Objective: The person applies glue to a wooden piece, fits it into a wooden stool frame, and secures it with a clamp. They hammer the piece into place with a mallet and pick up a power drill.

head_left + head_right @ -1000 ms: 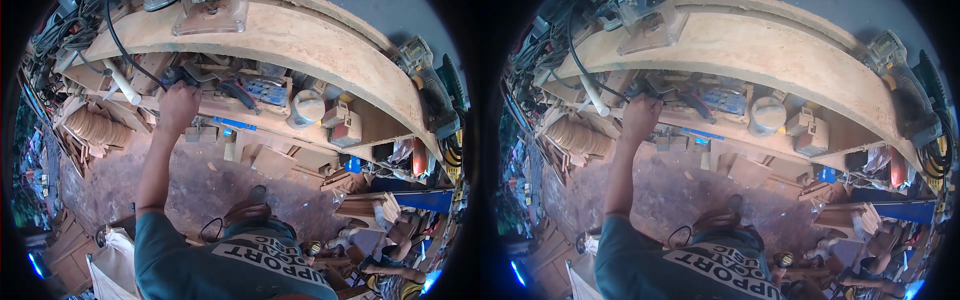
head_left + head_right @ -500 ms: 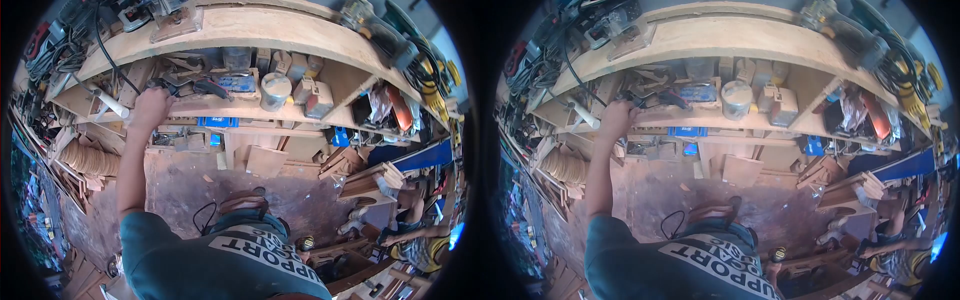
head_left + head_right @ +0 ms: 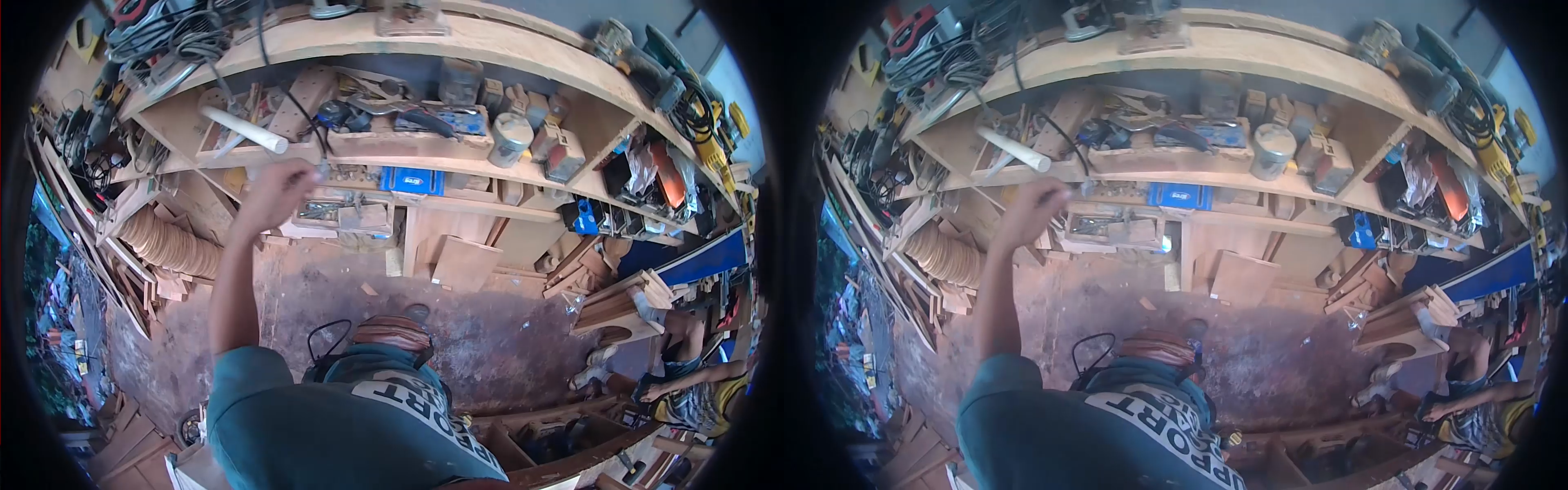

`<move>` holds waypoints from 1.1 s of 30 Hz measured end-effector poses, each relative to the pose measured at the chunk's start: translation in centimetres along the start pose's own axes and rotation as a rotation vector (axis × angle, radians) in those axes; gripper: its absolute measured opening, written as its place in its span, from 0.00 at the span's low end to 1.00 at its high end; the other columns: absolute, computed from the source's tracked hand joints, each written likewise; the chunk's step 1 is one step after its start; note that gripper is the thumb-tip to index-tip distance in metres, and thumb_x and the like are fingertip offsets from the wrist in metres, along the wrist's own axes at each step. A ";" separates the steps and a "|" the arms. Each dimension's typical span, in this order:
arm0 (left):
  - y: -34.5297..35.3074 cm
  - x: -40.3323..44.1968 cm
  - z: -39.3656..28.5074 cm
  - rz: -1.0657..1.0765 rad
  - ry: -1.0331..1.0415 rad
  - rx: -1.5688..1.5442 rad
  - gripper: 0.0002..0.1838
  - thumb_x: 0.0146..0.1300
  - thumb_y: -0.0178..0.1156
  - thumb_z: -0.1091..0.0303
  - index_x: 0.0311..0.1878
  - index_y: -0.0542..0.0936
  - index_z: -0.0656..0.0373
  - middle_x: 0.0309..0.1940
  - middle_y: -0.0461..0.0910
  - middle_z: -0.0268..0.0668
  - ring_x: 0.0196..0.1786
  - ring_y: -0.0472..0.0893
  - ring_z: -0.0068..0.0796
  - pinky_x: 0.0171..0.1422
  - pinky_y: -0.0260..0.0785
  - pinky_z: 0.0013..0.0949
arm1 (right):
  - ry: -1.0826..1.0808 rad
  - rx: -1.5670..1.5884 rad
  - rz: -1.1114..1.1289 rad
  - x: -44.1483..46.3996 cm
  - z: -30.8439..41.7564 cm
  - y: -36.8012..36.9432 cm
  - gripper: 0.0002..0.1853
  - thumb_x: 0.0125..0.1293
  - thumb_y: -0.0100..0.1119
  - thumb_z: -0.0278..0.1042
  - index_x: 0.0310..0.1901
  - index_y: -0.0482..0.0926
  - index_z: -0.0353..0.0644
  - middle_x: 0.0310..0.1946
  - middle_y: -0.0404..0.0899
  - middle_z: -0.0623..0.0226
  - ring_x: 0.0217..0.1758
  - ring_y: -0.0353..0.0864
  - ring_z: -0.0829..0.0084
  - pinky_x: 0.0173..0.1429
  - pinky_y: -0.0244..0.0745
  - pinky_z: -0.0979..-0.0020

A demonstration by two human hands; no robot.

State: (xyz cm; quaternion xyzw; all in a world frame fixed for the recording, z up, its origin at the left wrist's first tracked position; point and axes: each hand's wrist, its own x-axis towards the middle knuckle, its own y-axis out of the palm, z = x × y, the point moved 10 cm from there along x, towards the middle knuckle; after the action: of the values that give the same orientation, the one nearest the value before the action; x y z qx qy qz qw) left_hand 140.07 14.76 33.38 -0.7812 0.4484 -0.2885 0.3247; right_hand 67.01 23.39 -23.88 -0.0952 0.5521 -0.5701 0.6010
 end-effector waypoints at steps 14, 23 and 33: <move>-18.3 7.9 35.2 -0.205 -0.489 0.664 0.29 0.57 0.64 0.43 0.44 0.84 0.65 0.36 0.84 0.57 0.44 0.83 0.56 0.50 0.74 0.51 | -0.190 -0.163 0.078 -5.3 3.2 10.5 0.17 0.59 0.60 0.37 0.51 0.81 0.47 0.41 0.85 0.64 0.48 0.84 0.64 0.55 0.78 0.62; -7.4 4.3 1.7 -0.385 0.386 -0.282 0.29 0.61 0.65 0.78 0.66 0.70 0.70 0.36 0.83 0.40 0.32 0.80 0.22 0.38 0.73 0.25 | 0.220 0.594 0.085 -16.6 18.2 6.0 0.09 0.52 0.63 0.34 0.27 0.81 0.36 0.24 0.83 0.66 0.27 0.82 0.70 0.30 0.72 0.63; -8.6 -1.7 -7.1 -1.050 0.405 0.317 0.27 0.56 0.66 0.79 0.61 0.74 0.62 0.52 0.71 0.45 0.52 0.74 0.41 0.59 0.68 0.39 | 0.174 0.207 0.064 -16.1 8.5 10.6 0.09 0.54 0.59 0.33 0.34 0.84 0.41 0.27 0.84 0.61 0.31 0.85 0.63 0.37 0.79 0.62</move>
State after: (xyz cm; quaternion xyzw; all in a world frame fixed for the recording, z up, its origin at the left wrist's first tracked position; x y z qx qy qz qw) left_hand 138.51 17.82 44.09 -0.7699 0.0059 -0.6181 0.1590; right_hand 83.90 35.29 -19.69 0.0347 0.5433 -0.6104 0.5754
